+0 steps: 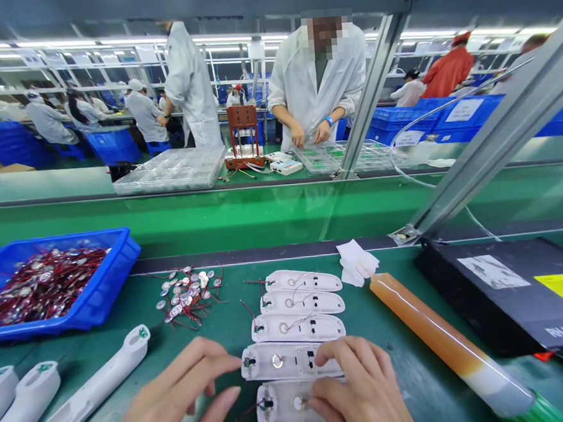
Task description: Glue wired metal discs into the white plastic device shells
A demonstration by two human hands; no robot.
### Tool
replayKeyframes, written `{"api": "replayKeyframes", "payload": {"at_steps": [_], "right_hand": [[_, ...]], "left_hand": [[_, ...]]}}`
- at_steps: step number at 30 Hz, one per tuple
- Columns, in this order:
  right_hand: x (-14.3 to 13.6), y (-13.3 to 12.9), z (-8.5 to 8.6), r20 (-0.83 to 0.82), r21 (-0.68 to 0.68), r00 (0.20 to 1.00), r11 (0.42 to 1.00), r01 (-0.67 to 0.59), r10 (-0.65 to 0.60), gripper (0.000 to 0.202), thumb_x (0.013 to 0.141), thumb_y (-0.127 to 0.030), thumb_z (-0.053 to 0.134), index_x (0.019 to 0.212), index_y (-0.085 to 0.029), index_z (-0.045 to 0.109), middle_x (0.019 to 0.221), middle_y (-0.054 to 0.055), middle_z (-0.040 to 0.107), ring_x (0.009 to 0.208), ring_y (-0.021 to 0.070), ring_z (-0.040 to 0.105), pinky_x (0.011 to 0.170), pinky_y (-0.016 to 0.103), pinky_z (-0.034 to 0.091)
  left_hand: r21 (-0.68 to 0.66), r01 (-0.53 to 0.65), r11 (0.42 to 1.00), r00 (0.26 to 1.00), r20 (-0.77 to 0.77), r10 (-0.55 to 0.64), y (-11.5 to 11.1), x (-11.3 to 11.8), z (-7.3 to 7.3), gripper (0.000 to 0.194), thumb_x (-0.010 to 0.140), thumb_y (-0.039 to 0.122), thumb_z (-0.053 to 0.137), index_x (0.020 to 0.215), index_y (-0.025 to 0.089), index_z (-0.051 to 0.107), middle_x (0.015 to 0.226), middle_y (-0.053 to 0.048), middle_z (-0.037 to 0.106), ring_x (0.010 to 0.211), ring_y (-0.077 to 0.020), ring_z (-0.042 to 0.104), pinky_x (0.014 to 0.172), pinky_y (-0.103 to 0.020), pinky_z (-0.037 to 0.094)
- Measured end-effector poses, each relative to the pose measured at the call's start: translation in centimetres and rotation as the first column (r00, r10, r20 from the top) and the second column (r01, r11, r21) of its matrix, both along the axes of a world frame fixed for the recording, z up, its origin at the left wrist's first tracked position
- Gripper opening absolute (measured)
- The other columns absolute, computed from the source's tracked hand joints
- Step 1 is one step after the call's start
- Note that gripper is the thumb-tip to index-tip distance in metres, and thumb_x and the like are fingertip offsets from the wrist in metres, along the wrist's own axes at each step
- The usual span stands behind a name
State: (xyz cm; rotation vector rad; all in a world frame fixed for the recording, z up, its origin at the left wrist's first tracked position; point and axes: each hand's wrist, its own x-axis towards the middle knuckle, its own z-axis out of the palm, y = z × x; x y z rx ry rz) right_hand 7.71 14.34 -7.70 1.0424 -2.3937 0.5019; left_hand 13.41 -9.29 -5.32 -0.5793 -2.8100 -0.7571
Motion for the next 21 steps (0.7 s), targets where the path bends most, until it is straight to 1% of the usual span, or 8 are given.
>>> {"api": "replayKeyframes", "payload": {"at_steps": [3, 6, 9, 12, 14, 16, 17, 21], "right_hand": [[0.0, -0.1, -0.3, -0.024, 0.047, 1.0, 0.999, 0.006, -0.005, 0.026, 0.08, -0.046, 0.052, 0.066, -0.027, 0.062, 0.088, -0.003, 0.054, 0.088, 0.0065, 0.046, 0.074, 0.02, 0.034], [0.1, -0.1, -0.8, -0.007, 0.067, 1.0, 0.998, 0.014, -0.013, 0.026, 0.08, -0.046, 0.051, 0.067, -0.026, 0.062, 0.089, -0.003, 0.053, 0.087, 0.0067, 0.044, 0.075, 0.02, 0.032], [0.2, 0.0, -1.2, 0.012, 0.073, 0.999, 0.997, 0.033, -0.034, 0.026, 0.082, -0.044, 0.049, 0.068, -0.027, 0.062, 0.09, -0.004, 0.053, 0.089, 0.0062, 0.044, 0.077, 0.02, 0.031], [0.1, 0.3, -1.0, 0.017, 0.102, 1.0, 0.995, 0.005, -0.007, 0.018, 0.076, -0.047, 0.057, 0.076, -0.03, 0.063, 0.094, -0.006, 0.053, 0.091, 0.0066, 0.043, 0.079, 0.021, 0.031], [0.2, 0.3, -0.8, 0.054, 0.119, 0.998, 0.993, -0.024, 0.018, 0.008, 0.076, -0.035, 0.059, 0.082, -0.032, 0.063, 0.098, -0.006, 0.052, 0.094, 0.0071, 0.043, 0.082, 0.022, 0.029], [0.4, 0.1, -0.5, 0.126, 0.111, 0.992, 0.993, -0.038, 0.024, 0.016, 0.078, -0.021, 0.054, 0.082, -0.034, 0.062, 0.102, -0.008, 0.051, 0.102, 0.0085, 0.04, 0.088, 0.025, 0.026], [0.5, -0.1, -0.4, 0.161, 0.098, 0.986, 0.994, -0.049, 0.033, 0.019, 0.079, -0.019, 0.052, 0.081, -0.035, 0.062, 0.104, -0.009, 0.05, 0.106, 0.0093, 0.039, 0.092, 0.028, 0.024], [0.8, -0.7, -0.5, 0.212, 0.056, 0.974, 0.994, -0.097, 0.083, 0.015, 0.083, -0.024, 0.049, 0.078, -0.031, 0.061, 0.108, -0.011, 0.05, 0.113, 0.0113, 0.034, 0.101, 0.033, 0.015]], "left_hand": [[0.001, -0.035, 0.999, 0.994, -0.108, 0.035, -0.6, -0.4, 0.7, 0.015, 0.085, 0.017, 0.045, 0.095, 0.02, 0.055, 0.082, 0.0, 0.057, 0.063, -0.0053, 0.059, 0.051, -0.01, 0.046], [0.032, -0.067, 0.997, 0.986, -0.149, 0.071, -0.7, -0.4, 0.6, 0.013, 0.084, 0.016, 0.044, 0.092, 0.02, 0.053, 0.08, 0.001, 0.056, 0.059, -0.0042, 0.057, 0.05, -0.01, 0.045], [0.016, -0.092, 0.996, 0.99, -0.105, 0.093, -1.3, -0.4, 0.1, 0.013, 0.086, 0.016, 0.042, 0.094, 0.022, 0.051, 0.083, 0.002, 0.054, 0.062, -0.0033, 0.056, 0.051, -0.01, 0.043], [-0.019, -0.168, 0.986, 0.985, -0.043, 0.167, -2.7, -0.7, -0.2, 0.014, 0.088, 0.02, 0.041, 0.096, 0.023, 0.053, 0.089, 0.002, 0.055, 0.062, -0.0032, 0.054, 0.053, -0.012, 0.042], [-0.01, -0.259, 0.966, 0.966, -0.032, 0.258, -3.8, -1.1, -0.2, 0.016, 0.089, 0.025, 0.041, 0.096, 0.023, 0.055, 0.09, 0.002, 0.055, 0.061, -0.0041, 0.052, 0.055, -0.015, 0.041], [-0.006, -0.339, 0.941, 0.941, -0.019, 0.339, -5.0, -1.5, -0.1, 0.018, 0.089, 0.031, 0.042, 0.095, 0.024, 0.058, 0.089, 0.002, 0.055, 0.061, -0.0054, 0.05, 0.055, -0.016, 0.04], [-0.009, -0.364, 0.931, 0.931, -0.013, 0.364, -5.5, -1.7, 0.0, 0.02, 0.088, 0.033, 0.042, 0.095, 0.024, 0.058, 0.088, 0.002, 0.055, 0.061, -0.0059, 0.05, 0.055, -0.017, 0.04], [-0.047, -0.447, 0.893, 0.893, 0.039, 0.449, -6.9, -2.2, -0.2, 0.025, 0.089, 0.037, 0.039, 0.094, 0.023, 0.06, 0.085, 0.001, 0.054, 0.061, -0.0076, 0.049, 0.056, -0.018, 0.039]]}}
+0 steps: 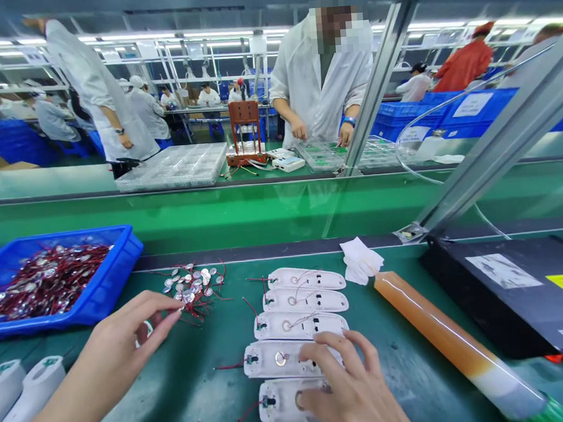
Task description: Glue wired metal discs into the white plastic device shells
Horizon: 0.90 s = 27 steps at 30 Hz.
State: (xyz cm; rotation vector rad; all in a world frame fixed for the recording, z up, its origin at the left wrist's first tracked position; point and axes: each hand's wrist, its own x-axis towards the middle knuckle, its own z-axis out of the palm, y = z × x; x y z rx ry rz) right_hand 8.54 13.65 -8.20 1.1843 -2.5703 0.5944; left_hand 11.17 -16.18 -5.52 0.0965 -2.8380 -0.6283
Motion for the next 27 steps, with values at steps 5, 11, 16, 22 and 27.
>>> {"api": "replayKeyframes", "payload": {"at_steps": [5, 11, 16, 22, 27], "right_hand": [[-0.5, -0.2, -0.2, -0.088, 0.023, 0.996, 1.0, -0.012, 0.014, 0.028, 0.089, -0.028, 0.035, 0.081, -0.033, 0.061, 0.113, -0.011, 0.049, 0.116, 0.0128, 0.033, 0.102, 0.033, 0.013], [-1.1, -2.8, -0.3, -0.349, 0.05, 0.936, 0.997, 0.059, -0.038, 0.056, 0.088, -0.054, 0.016, 0.08, -0.025, 0.062, 0.121, -0.006, 0.047, 0.119, 0.0158, 0.034, 0.109, 0.036, 0.006], [-1.4, -3.6, -0.8, -0.327, 0.0, 0.943, 0.998, 0.062, -0.058, 0.061, 0.088, -0.053, 0.012, 0.073, -0.022, 0.063, 0.124, -0.006, 0.045, 0.121, 0.0157, 0.033, 0.111, 0.036, 0.002], [-1.4, -3.3, -0.8, -0.352, 0.02, 0.935, 0.998, 0.051, -0.041, 0.062, 0.089, -0.051, 0.012, 0.071, -0.023, 0.063, 0.124, -0.007, 0.045, 0.121, 0.0151, 0.033, 0.111, 0.037, 0.004], [-1.0, -3.4, -0.1, -0.363, -0.066, 0.927, 0.995, 0.072, -0.091, 0.055, 0.09, -0.05, 0.016, 0.078, -0.028, 0.065, 0.12, -0.008, 0.048, 0.119, 0.0136, 0.036, 0.111, 0.035, 0.008]], "left_hand": [[-0.032, 0.014, 0.999, 0.994, 0.113, -0.011, -0.7, -0.2, -1.4, 0.03, 0.089, 0.032, 0.032, 0.093, 0.022, 0.06, 0.088, 0.0, 0.057, 0.065, -0.0093, 0.053, 0.06, -0.02, 0.039], [-0.099, -0.009, 0.995, 0.987, 0.156, 0.025, -1.2, -0.4, -1.8, 0.029, 0.087, 0.027, 0.033, 0.091, 0.021, 0.061, 0.091, -0.002, 0.057, 0.076, -0.0131, 0.056, 0.066, -0.024, 0.041], [-0.155, -0.081, 0.985, 0.983, 0.15, 0.105, -2.2, -0.4, -0.6, 0.028, 0.089, 0.028, 0.034, 0.095, 0.02, 0.06, 0.091, -0.001, 0.056, 0.076, -0.0128, 0.056, 0.072, -0.026, 0.042], [-0.219, -0.094, 0.971, 0.967, 0.211, 0.141, -2.5, -0.9, -1.0, 0.025, 0.089, 0.023, 0.036, 0.091, 0.019, 0.061, 0.091, -0.002, 0.056, 0.084, -0.0149, 0.053, 0.076, -0.028, 0.04], [-0.257, -0.106, 0.961, 0.961, 0.223, 0.166, -2.4, -2.2, -2.5, 0.01, 0.08, 0.016, 0.053, 0.084, 0.017, 0.062, 0.088, -0.005, 0.056, 0.088, -0.0205, 0.051, 0.078, -0.032, 0.039]]}}
